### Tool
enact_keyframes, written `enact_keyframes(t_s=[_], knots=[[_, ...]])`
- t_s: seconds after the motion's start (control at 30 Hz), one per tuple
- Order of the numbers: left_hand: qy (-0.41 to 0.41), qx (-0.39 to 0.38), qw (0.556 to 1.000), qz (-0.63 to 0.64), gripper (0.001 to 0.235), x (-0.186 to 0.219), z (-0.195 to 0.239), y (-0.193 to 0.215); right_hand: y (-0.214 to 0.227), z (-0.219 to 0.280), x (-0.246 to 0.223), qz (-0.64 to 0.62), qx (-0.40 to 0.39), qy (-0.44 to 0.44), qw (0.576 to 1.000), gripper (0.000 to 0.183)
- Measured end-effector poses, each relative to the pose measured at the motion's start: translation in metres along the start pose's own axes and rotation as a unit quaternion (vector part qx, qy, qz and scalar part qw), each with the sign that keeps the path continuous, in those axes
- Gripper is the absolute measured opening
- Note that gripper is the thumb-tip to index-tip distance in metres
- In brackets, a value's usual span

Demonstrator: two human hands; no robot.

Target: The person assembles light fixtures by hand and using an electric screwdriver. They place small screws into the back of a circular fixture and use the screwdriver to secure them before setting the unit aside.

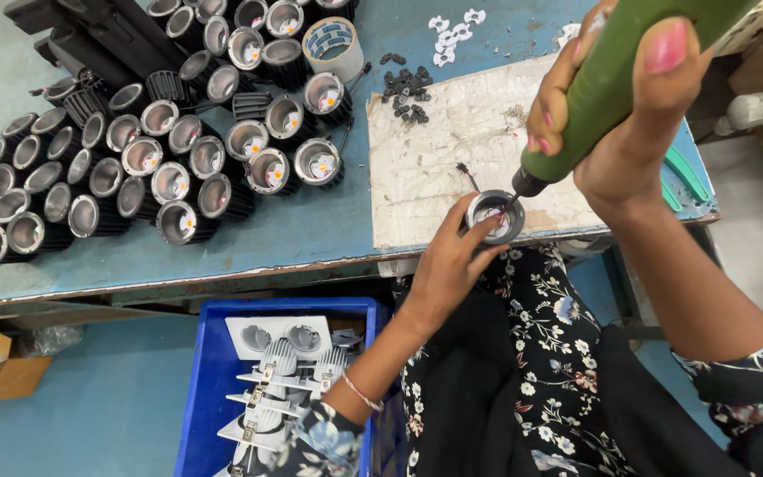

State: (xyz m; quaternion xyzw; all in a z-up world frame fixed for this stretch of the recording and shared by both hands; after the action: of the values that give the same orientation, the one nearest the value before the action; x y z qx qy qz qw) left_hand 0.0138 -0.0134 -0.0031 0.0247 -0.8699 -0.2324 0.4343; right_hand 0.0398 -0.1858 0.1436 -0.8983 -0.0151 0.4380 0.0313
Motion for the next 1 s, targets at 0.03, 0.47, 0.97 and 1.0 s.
enact_keyframes(t_s=[0.03, 0.47, 0.97, 1.0], knots=[[0.018, 0.020, 0.999, 0.028, 0.044, -0.001, 0.004, -0.003, -0.002, -0.001, -0.001, -0.009, -0.003, -0.002, 1.000, 0.061], [0.156, 0.024, 0.980, 0.118, 0.081, -0.021, -0.014, -0.013, -0.026, -0.002, 0.005, -0.066, 0.009, -0.014, 0.998, 0.059], [0.168, 0.012, 0.977, 0.128, 0.083, -0.027, -0.017, -0.010, -0.031, -0.004, 0.009, -0.046, -0.017, -0.024, 0.999, 0.060], [0.169, 0.012, 0.977, 0.131, 0.083, -0.026, -0.017, -0.010, -0.032, -0.004, 0.009, -0.042, -0.014, -0.022, 0.999, 0.061]])
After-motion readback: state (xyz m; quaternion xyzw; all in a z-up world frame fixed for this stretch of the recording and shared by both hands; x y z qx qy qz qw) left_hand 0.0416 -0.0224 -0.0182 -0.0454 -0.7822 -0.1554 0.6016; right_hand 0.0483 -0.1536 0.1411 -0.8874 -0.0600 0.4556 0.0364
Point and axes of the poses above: each hand's wrist, its own z-axis away from the middle knuckle, its own y-axis out of the back of the hand, x = y × z, the point moved 3 cm from there along -z, towards the middle knuckle, and after that the axes turned 13 degrees about z, right-handed, at the moved point
